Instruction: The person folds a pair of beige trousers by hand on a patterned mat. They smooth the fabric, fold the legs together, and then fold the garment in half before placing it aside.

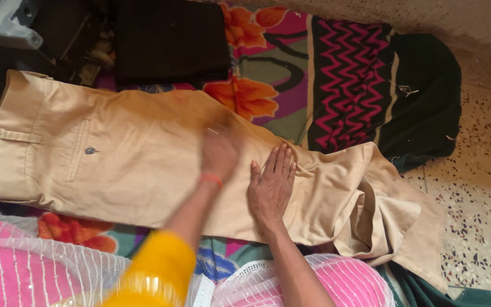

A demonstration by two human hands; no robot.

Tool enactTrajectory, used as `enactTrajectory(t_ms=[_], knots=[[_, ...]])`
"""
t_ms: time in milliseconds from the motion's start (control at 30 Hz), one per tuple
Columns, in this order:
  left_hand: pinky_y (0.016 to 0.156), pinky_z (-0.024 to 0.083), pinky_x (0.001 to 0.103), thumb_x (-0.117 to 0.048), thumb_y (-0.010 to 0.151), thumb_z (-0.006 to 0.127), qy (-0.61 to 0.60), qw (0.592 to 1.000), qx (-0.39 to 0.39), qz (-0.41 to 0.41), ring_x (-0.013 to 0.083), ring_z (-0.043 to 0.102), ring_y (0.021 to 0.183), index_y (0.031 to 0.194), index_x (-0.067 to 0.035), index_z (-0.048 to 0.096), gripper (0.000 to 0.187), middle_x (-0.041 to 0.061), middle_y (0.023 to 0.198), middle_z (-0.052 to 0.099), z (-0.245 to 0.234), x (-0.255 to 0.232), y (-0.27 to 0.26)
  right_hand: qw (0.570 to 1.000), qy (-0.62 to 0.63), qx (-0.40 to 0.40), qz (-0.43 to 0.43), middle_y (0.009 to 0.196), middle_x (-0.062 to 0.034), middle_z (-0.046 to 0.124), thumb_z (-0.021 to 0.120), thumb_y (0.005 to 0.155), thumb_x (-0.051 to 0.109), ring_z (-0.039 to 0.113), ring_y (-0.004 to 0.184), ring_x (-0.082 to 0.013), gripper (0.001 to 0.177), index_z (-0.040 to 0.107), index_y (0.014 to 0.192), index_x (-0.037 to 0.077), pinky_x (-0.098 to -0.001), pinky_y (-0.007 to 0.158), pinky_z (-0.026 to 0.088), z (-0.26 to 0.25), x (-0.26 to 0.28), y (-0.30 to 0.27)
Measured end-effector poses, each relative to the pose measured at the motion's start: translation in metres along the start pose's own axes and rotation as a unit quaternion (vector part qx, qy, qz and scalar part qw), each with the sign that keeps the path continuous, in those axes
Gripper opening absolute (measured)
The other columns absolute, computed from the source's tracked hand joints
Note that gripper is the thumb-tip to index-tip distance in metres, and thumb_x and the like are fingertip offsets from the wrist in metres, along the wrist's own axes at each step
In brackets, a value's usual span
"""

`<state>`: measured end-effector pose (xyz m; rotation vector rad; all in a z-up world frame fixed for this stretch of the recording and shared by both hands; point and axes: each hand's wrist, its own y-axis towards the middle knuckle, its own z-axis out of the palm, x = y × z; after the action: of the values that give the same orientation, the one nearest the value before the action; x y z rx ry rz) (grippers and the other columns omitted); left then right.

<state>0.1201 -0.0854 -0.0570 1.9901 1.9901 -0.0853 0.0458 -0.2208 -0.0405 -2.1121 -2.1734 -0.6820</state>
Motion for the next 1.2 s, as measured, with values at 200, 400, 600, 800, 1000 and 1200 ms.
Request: enactTrajectory(t_ms=[200,400,600,800,1000,1200], knots=[[0.124,0.018,0.048,-0.037,0.103,0.041,-0.114,0.969,-0.046,0.216,0.0314,0.039,0.15,0.151,-0.005,0.042,0.058,0.016,0.157,0.047,0.004,-0.012,-0.029,0.999,0.032,-0.001,0.027,0.166,-0.0193,0.03,0.036,0.108,0.035,0.023,0.156,-0.0306,0.061,0.039,0.153,-0.006,-0.0467,0.126,0.014,0.0,-0.003,-0.001],[0.124,0.025,0.047,-0.042,0.11,0.04,0.009,0.977,-0.015,0.211,0.0291,0.04,0.149,0.153,-0.002,0.044,0.059,0.019,0.163,0.042,-0.011,0.044,0.025,1.0,0.023,-0.01,0.01,0.166,-0.0195,0.031,0.039,0.107,0.034,0.023,0.155,-0.0313,0.061,0.039,0.153,-0.006,-0.0472,0.126,0.014,-0.001,-0.003,0.0],[0.123,0.021,0.049,-0.044,0.106,0.041,0.036,0.987,-0.041,0.15,0.0285,0.032,0.152,0.152,-0.001,0.042,0.063,0.015,0.163,0.039,-0.022,0.074,0.046,1.0,0.015,-0.005,0.013,0.165,-0.0195,0.032,0.04,0.107,0.034,0.023,0.156,-0.0311,0.06,0.04,0.152,-0.006,-0.0467,0.126,0.014,-0.001,-0.002,-0.002],[0.127,0.015,0.047,-0.047,0.102,0.044,-0.064,0.996,0.016,0.068,0.0269,0.026,0.156,0.156,-0.003,0.038,0.069,0.011,0.164,0.037,-0.033,0.072,-0.039,1.0,0.015,-0.01,0.014,0.164,-0.0199,0.033,0.041,0.106,0.035,0.025,0.155,-0.0319,0.061,0.041,0.152,-0.006,-0.0469,0.126,0.016,-0.001,-0.003,-0.002],[0.126,0.013,0.047,-0.043,0.102,0.044,-0.044,0.996,-0.028,0.078,0.0273,0.025,0.154,0.156,-0.003,0.038,0.067,0.012,0.165,0.035,-0.056,0.081,-0.05,1.0,0.018,-0.016,0.008,0.165,-0.0213,0.032,0.041,0.107,0.033,0.024,0.155,-0.0336,0.062,0.037,0.154,-0.007,-0.0489,0.125,0.015,-0.009,0.002,0.0],[0.127,0.012,0.046,-0.043,0.102,0.044,-0.034,0.997,-0.013,0.063,0.0253,0.024,0.155,0.157,-0.004,0.036,0.068,0.011,0.164,0.035,-0.053,0.082,-0.049,0.977,0.106,0.042,-0.179,0.166,-0.0242,0.032,0.046,0.104,0.032,0.023,0.156,-0.0363,0.066,0.035,0.156,-0.008,-0.0481,0.127,0.016,0.001,0.048,-0.006]])
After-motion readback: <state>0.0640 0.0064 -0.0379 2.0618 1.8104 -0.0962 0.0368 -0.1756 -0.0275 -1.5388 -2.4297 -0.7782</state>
